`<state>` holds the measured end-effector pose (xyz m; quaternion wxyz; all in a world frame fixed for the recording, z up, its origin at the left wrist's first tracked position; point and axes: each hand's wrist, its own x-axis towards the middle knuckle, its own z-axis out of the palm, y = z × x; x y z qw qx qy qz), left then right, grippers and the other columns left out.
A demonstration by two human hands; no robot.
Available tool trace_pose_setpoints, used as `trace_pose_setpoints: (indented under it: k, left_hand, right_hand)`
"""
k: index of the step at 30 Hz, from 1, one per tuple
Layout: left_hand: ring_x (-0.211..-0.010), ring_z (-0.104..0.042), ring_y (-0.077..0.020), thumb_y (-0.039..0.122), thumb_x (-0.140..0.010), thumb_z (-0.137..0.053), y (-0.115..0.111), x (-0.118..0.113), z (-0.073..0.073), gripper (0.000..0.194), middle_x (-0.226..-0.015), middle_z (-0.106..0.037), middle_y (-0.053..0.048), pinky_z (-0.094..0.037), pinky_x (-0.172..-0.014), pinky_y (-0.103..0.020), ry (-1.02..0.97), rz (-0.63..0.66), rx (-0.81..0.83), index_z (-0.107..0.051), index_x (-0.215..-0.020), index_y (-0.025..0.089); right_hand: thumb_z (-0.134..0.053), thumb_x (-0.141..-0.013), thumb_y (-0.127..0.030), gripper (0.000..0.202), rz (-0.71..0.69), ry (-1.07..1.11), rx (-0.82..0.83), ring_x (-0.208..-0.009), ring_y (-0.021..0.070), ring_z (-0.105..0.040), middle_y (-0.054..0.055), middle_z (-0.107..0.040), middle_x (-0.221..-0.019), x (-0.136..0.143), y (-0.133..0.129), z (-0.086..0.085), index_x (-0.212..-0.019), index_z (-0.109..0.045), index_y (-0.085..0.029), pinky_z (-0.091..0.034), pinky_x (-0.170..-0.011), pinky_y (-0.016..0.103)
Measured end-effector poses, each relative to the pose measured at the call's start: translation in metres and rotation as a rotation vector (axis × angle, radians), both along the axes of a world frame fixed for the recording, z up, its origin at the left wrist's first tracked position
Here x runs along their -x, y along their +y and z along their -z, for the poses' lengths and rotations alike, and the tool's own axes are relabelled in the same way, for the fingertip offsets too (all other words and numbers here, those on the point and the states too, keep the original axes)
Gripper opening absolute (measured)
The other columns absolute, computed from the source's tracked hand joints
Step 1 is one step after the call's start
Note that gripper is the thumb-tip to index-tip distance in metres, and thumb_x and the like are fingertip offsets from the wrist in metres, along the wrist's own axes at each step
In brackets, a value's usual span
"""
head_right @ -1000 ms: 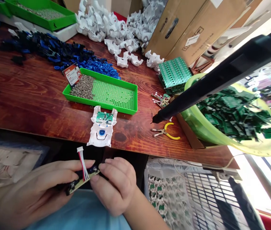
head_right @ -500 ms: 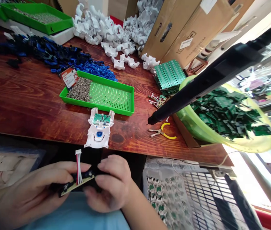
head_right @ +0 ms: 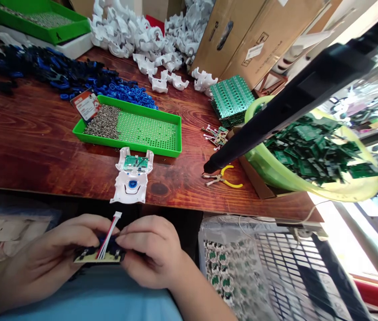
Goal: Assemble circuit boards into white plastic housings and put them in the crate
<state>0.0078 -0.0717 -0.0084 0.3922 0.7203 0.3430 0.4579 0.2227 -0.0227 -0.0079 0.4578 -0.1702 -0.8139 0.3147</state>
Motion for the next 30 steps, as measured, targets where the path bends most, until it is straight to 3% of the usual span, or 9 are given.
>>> trace_pose_setpoints:
  k: [4,12,22,30]
  left_hand:
    - [-0.096,-0.068,-0.0169,-0.002,-0.084,-0.05,0.001,-0.003,0.001,0.043,-0.107,-0.069,-0.005,-0.057,-0.082,-0.022,-0.029,0.008,0.047,-0.057,-0.113,0.028]
    - [-0.102,-0.069,-0.0151,-0.002,-0.087,-0.052,0.005,-0.006,0.01,0.046,-0.112,-0.071,-0.003,-0.055,-0.087,-0.021,-0.17,0.065,0.131,-0.059,-0.117,0.031]
    - [-0.098,-0.072,-0.0137,-0.003,-0.082,-0.058,0.001,-0.004,0.012,0.056,-0.112,-0.075,0.003,-0.056,-0.086,-0.016,-0.124,0.023,0.145,-0.061,-0.121,0.036]
    - [-0.095,-0.074,-0.0158,-0.005,-0.081,-0.056,0.006,-0.006,0.008,0.051,-0.11,-0.076,-0.002,-0.058,-0.084,-0.018,-0.142,0.036,0.053,-0.062,-0.119,0.029]
  right_hand:
    - [-0.06,-0.08,-0.012,0.027,0.049,-0.065,-0.076,-0.083,0.0153,-0.066,0.006,-0.068,-0.088,0.0,0.0,-0.002,-0.107,-0.06,-0.018,-0.058,-0.075,0.028]
    - [-0.057,-0.086,-0.02,0.016,0.077,-0.103,-0.249,-0.067,0.0131,-0.06,0.004,-0.064,-0.074,-0.003,0.003,-0.004,-0.101,-0.061,-0.015,-0.051,-0.06,0.026]
    - [-0.054,-0.089,-0.019,0.014,-0.024,-0.129,-0.286,-0.071,0.0137,-0.061,0.006,-0.063,-0.074,-0.005,0.004,-0.004,-0.1,-0.06,-0.011,-0.052,-0.063,0.025]
    - [-0.057,-0.088,-0.019,0.016,0.081,-0.037,-0.232,-0.072,0.0134,-0.059,0.005,-0.061,-0.077,-0.002,0.002,0.002,-0.102,-0.059,-0.011,-0.053,-0.065,0.026]
